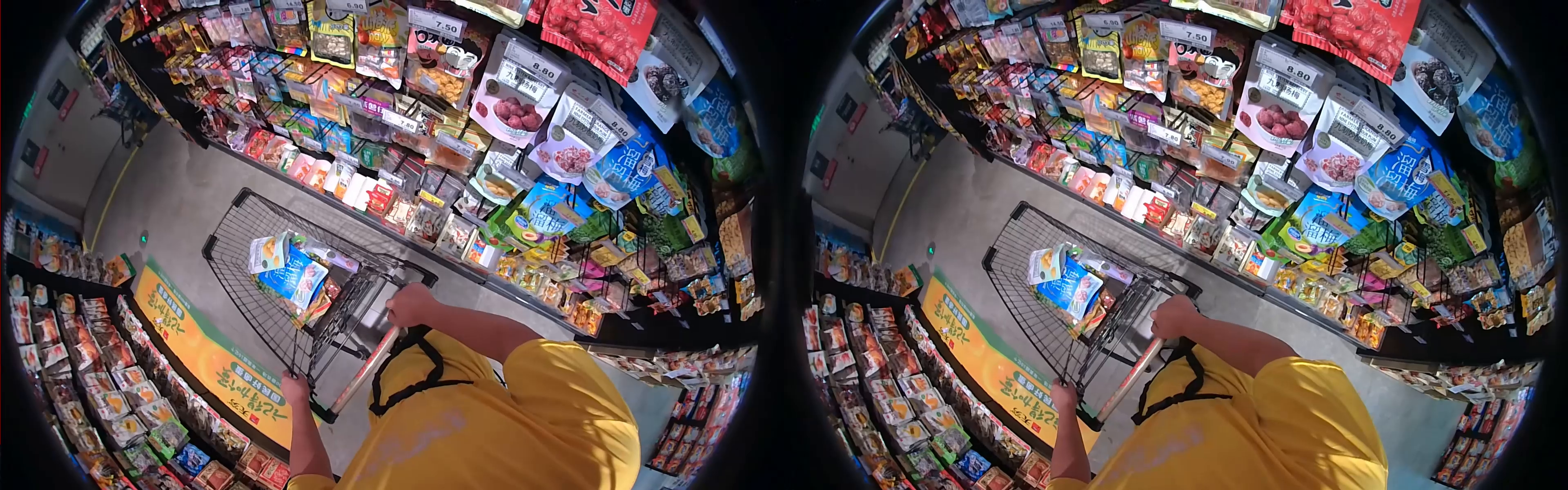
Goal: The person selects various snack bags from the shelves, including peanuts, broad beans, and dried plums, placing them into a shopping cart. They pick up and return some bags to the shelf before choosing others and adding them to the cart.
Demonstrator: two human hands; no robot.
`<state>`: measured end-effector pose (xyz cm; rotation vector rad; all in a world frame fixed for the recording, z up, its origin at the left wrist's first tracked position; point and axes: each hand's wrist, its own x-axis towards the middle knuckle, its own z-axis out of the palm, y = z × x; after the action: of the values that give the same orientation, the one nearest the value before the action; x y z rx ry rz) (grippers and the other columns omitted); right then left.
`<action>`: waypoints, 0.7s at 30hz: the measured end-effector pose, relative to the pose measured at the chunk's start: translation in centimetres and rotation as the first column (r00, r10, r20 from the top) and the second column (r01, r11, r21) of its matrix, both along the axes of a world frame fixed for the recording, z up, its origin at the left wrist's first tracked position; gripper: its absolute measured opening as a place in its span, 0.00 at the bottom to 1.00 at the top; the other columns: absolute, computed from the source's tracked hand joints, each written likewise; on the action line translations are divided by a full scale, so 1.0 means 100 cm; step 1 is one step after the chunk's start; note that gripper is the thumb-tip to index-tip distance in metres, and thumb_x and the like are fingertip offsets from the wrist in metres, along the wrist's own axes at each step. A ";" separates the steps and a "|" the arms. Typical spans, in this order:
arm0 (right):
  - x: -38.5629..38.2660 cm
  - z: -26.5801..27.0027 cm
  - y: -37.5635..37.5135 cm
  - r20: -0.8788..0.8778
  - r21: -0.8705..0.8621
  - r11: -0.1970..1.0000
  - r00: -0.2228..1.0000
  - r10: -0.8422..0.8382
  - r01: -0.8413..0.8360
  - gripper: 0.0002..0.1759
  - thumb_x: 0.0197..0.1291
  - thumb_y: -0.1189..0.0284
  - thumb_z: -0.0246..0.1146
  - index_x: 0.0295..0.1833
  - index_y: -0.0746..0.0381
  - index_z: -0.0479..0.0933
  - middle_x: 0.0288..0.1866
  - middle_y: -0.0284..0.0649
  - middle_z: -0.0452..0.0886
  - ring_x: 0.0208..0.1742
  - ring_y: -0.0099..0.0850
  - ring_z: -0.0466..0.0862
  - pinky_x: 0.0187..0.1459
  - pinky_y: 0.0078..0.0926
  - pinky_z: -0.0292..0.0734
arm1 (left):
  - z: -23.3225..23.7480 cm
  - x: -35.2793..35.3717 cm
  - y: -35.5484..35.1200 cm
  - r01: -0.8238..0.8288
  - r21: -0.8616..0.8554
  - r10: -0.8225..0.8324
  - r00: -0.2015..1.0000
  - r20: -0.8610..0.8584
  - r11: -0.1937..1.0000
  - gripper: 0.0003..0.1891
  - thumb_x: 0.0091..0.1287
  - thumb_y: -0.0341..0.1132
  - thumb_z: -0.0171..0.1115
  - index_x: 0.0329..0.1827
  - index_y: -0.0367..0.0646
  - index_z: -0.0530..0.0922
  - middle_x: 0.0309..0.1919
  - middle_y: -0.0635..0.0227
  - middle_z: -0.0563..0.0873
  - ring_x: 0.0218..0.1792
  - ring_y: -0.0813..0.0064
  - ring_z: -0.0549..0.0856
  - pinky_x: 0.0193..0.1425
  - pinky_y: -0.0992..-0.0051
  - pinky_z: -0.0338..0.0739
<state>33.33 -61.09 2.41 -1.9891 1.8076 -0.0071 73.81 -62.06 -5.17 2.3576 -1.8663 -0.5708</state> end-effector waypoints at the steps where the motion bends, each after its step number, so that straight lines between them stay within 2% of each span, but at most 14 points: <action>1: 0.001 0.007 0.000 -0.010 0.024 1.000 1.000 0.005 -0.005 0.14 0.51 0.58 0.56 0.26 0.55 0.79 0.25 0.39 0.81 0.31 0.42 0.83 0.32 0.43 0.76 | 0.003 -0.001 -0.001 0.001 -0.004 -0.001 1.000 -0.003 1.000 0.17 0.57 0.36 0.63 0.47 0.34 0.78 0.34 0.46 0.85 0.39 0.47 0.85 0.43 0.57 0.78; 3: 0.000 0.005 0.000 -0.026 0.046 0.999 1.000 0.009 -0.008 0.15 0.52 0.58 0.55 0.27 0.55 0.80 0.28 0.39 0.83 0.33 0.41 0.83 0.33 0.42 0.77 | 0.010 -0.006 0.000 -0.027 0.000 0.027 0.998 -0.055 1.000 0.18 0.58 0.35 0.63 0.49 0.33 0.77 0.35 0.45 0.85 0.39 0.48 0.85 0.43 0.58 0.78; 5: -0.001 -0.011 0.004 0.041 -0.214 0.977 0.999 0.034 -0.025 0.13 0.51 0.59 0.55 0.24 0.56 0.76 0.24 0.38 0.80 0.29 0.42 0.82 0.30 0.43 0.76 | -0.001 0.001 -0.006 -0.048 0.030 0.050 0.996 -0.078 0.998 0.19 0.58 0.35 0.63 0.50 0.33 0.77 0.35 0.45 0.85 0.40 0.49 0.85 0.43 0.59 0.79; 6: -0.002 -0.013 0.004 0.038 -0.210 0.977 0.999 0.036 -0.027 0.13 0.51 0.59 0.55 0.24 0.56 0.76 0.24 0.38 0.80 0.29 0.42 0.82 0.30 0.43 0.76 | 0.001 0.001 -0.005 -0.071 0.062 0.077 0.993 -0.093 0.996 0.19 0.58 0.34 0.63 0.50 0.32 0.77 0.35 0.45 0.85 0.40 0.49 0.85 0.44 0.59 0.79; 8: -0.002 -0.015 0.002 0.121 -0.393 0.919 0.990 0.078 -0.024 0.08 0.48 0.62 0.58 0.24 0.54 0.73 0.21 0.35 0.76 0.26 0.41 0.79 0.26 0.43 0.72 | 0.005 0.000 -0.005 -0.038 0.030 0.040 0.997 -0.060 0.999 0.20 0.57 0.34 0.63 0.51 0.32 0.77 0.36 0.45 0.85 0.40 0.49 0.85 0.44 0.59 0.79; 11: -0.001 -0.019 -0.005 0.085 -0.429 0.903 0.993 0.080 -0.036 0.08 0.48 0.62 0.58 0.23 0.53 0.72 0.21 0.34 0.75 0.26 0.40 0.79 0.27 0.41 0.72 | 0.000 0.001 -0.012 -0.055 -0.005 0.055 0.997 -0.052 0.998 0.20 0.57 0.34 0.64 0.50 0.33 0.77 0.36 0.45 0.85 0.40 0.48 0.85 0.45 0.59 0.79; 18: -0.005 -0.017 -0.040 0.031 -0.415 0.908 0.996 0.084 -0.063 0.08 0.46 0.63 0.59 0.23 0.53 0.71 0.21 0.33 0.76 0.26 0.38 0.79 0.28 0.39 0.72 | 0.007 -0.005 -0.035 -0.093 0.029 0.094 0.995 -0.028 0.995 0.19 0.57 0.35 0.62 0.50 0.36 0.78 0.39 0.46 0.85 0.44 0.46 0.84 0.49 0.56 0.77; 21: -0.007 -0.024 -0.056 0.073 -0.415 0.909 0.994 0.075 -0.038 0.08 0.45 0.63 0.60 0.24 0.53 0.71 0.22 0.33 0.75 0.26 0.38 0.79 0.28 0.39 0.72 | 0.002 -0.004 -0.048 -0.105 0.040 0.107 0.993 -0.045 0.994 0.18 0.57 0.35 0.62 0.50 0.36 0.78 0.40 0.46 0.85 0.45 0.46 0.83 0.50 0.56 0.77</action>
<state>32.63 -66.70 -0.03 -2.2824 1.8023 -0.4925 73.42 -66.84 -4.98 2.4266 -1.7141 -0.6505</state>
